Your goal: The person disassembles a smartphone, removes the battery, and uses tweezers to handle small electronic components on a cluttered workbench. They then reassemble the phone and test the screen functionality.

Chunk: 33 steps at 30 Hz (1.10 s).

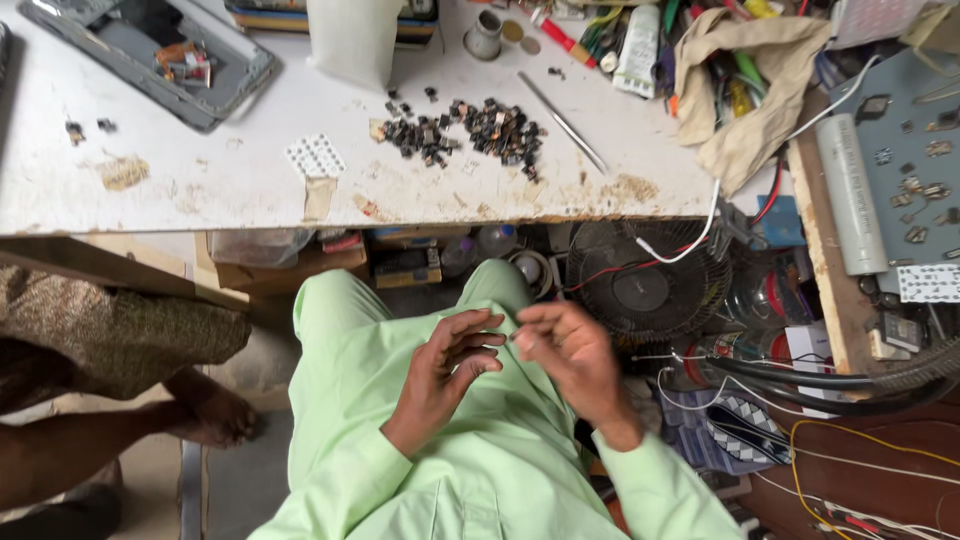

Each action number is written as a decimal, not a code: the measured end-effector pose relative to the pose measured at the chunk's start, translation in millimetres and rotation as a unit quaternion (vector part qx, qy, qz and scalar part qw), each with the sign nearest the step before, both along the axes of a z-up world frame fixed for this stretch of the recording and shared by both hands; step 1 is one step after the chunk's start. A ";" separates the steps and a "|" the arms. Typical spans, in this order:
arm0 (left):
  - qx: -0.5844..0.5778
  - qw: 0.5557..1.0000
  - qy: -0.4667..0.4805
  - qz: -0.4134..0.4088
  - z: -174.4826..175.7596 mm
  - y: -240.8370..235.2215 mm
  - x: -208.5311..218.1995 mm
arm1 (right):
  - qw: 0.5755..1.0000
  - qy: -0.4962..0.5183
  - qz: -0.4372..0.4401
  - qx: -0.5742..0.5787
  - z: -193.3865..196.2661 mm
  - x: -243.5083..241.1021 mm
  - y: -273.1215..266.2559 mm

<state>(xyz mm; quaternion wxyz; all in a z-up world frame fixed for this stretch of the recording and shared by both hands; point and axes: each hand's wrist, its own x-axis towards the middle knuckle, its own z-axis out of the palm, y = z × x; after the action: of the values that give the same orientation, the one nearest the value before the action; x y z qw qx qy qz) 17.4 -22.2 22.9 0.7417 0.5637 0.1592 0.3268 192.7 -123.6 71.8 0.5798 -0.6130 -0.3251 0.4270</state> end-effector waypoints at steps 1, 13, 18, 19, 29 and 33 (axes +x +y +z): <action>0.009 1.000 -0.009 0.001 8.8 3.8 -0.7 | 0.998 -0.046 -0.009 0.043 17.9 13.1 3.0; 0.357 0.922 -0.007 0.152 111.0 67.3 -35.6 | 0.882 -0.456 -0.025 -0.115 126.3 159.0 119.0; 0.415 0.883 0.055 0.214 136.6 91.9 -34.7 | 0.805 -0.588 -0.023 -0.071 123.4 167.7 115.5; 0.403 0.884 0.090 0.220 141.0 95.5 -33.2 | 0.769 -0.637 -0.027 -0.052 127.2 163.8 111.5; 0.455 0.805 0.163 0.344 162.5 128.3 -2.2 | 0.796 -0.589 0.075 0.116 144.9 42.0 135.4; 0.515 0.744 0.148 0.398 170.4 161.1 19.0 | 0.805 -0.575 0.107 0.099 162.5 36.1 168.6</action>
<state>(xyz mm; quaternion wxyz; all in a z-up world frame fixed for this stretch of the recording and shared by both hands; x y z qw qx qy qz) 36.4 138.9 193.3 0.1079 0.7865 0.2843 0.5375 228.8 45.0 234.4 0.2953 -0.6469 -0.7027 0.0210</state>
